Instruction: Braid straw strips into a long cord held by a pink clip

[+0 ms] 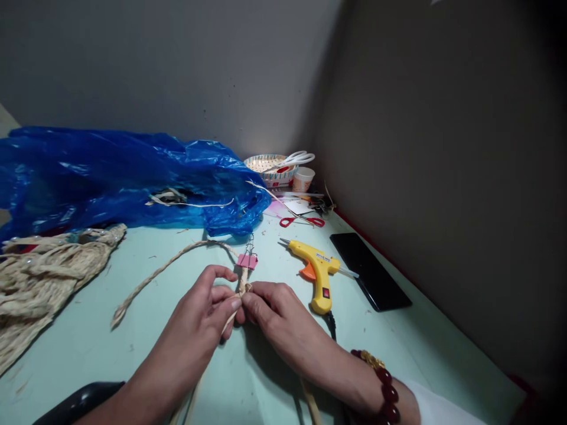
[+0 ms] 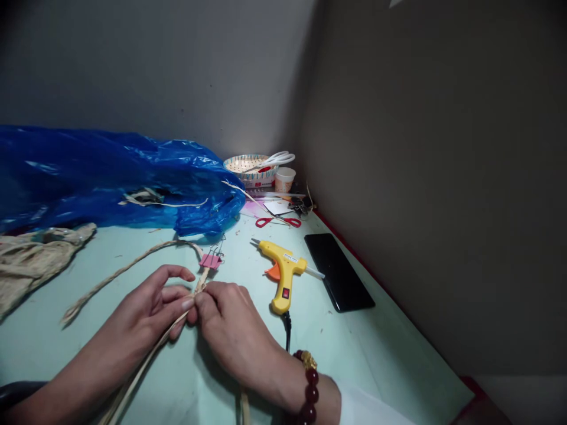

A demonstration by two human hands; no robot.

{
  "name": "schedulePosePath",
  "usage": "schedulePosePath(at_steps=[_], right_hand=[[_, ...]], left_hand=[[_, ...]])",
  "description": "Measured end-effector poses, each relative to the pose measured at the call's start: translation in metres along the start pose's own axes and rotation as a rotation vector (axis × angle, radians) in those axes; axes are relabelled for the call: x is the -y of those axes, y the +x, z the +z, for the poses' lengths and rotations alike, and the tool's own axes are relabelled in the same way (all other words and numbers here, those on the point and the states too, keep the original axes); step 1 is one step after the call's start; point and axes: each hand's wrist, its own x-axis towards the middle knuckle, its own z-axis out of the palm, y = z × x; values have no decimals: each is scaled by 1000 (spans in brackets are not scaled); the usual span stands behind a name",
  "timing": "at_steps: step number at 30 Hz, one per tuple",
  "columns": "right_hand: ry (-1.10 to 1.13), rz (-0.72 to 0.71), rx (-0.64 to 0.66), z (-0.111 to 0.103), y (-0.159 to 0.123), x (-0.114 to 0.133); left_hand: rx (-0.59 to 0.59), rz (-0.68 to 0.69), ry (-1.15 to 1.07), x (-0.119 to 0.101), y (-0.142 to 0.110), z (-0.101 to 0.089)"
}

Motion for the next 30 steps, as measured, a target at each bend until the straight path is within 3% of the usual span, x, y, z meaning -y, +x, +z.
schedulePosePath(at_steps=[8, 13, 18, 24, 27, 30], right_hand=[[15, 60, -70, 3, 2, -1], [-84, 38, -124, 2, 0, 3], [-45, 17, -143, 4, 0, -2], [152, -4, -39, -1, 0, -3], [238, 32, 5, 0, 0, -4], [296, 71, 24, 4, 1, -8]], left_hand=[[8, 207, 585, -8, -9, -7], [-86, 280, 858, -14, -16, -10], [-71, 393, 882, 0, -25, 2], [-95, 772, 1345, 24, -35, 11], [-175, 756, 1638, 14, -40, 25], [-242, 733, 1783, 4, -45, 39]])
